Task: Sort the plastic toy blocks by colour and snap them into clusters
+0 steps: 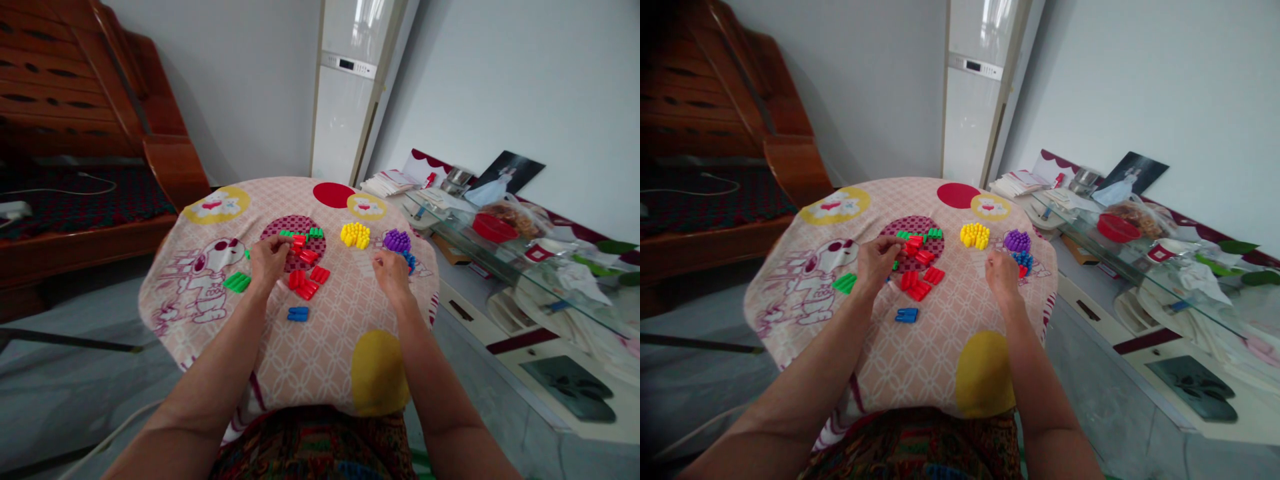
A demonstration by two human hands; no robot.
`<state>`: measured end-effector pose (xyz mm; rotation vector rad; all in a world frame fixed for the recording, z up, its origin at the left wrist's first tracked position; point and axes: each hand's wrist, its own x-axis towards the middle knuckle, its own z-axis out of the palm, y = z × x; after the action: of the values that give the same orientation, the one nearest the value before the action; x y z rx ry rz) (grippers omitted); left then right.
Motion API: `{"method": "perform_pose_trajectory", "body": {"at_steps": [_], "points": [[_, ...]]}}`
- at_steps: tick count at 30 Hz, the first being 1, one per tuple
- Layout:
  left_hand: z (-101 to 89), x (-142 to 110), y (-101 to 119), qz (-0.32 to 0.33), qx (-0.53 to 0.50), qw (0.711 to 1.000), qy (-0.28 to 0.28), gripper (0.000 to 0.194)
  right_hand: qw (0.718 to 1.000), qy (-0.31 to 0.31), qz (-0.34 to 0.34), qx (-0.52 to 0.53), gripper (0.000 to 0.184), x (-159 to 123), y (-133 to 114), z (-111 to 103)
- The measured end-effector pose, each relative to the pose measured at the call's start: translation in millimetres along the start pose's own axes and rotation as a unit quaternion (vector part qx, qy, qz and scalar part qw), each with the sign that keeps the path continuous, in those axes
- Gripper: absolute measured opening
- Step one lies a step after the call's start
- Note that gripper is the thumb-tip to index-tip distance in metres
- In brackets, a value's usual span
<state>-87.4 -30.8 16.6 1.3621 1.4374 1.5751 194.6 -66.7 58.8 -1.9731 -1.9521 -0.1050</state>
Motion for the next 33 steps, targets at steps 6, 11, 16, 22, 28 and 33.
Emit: {"method": "perform_pose_trajectory", "body": {"at_steps": [6, 11, 16, 22, 28, 33], "points": [[-12.5, 6.6, 3.5, -0.011, -0.042, 0.996, 0.077, 0.028, 0.969, -0.122, -0.196, 0.093, 0.022, -25.7, -79.4, 9.1], [-18.9, 9.6, 4.6, -0.014, -0.051, 0.993, 0.102, 0.027, 0.918, -0.226, -0.319, 0.058, 0.023, -53.5, -112.8, 10.4], [-14.4, 6.4, 5.4, -0.014, -0.053, 0.996, 0.075, 0.027, 0.903, -0.256, -0.346, 0.018, 0.022, -65.3, -122.4, 10.1], [-13.2, 3.7, 7.4, -0.013, -0.046, 0.996, 0.073, 0.027, 0.923, -0.242, -0.296, 0.033, 0.015, -56.4, -104.6, 6.0], [-11.6, 3.6, 6.1, -0.008, -0.056, 0.996, 0.069, 0.027, 0.977, -0.127, -0.139, 0.098, 0.018, -19.2, -37.8, -14.3], [-9.9, 3.4, 5.2, -0.015, -0.058, 0.996, 0.061, 0.026, 0.994, 0.005, -0.078, 0.079, 0.024, 22.1, 26.8, -30.4]]}}
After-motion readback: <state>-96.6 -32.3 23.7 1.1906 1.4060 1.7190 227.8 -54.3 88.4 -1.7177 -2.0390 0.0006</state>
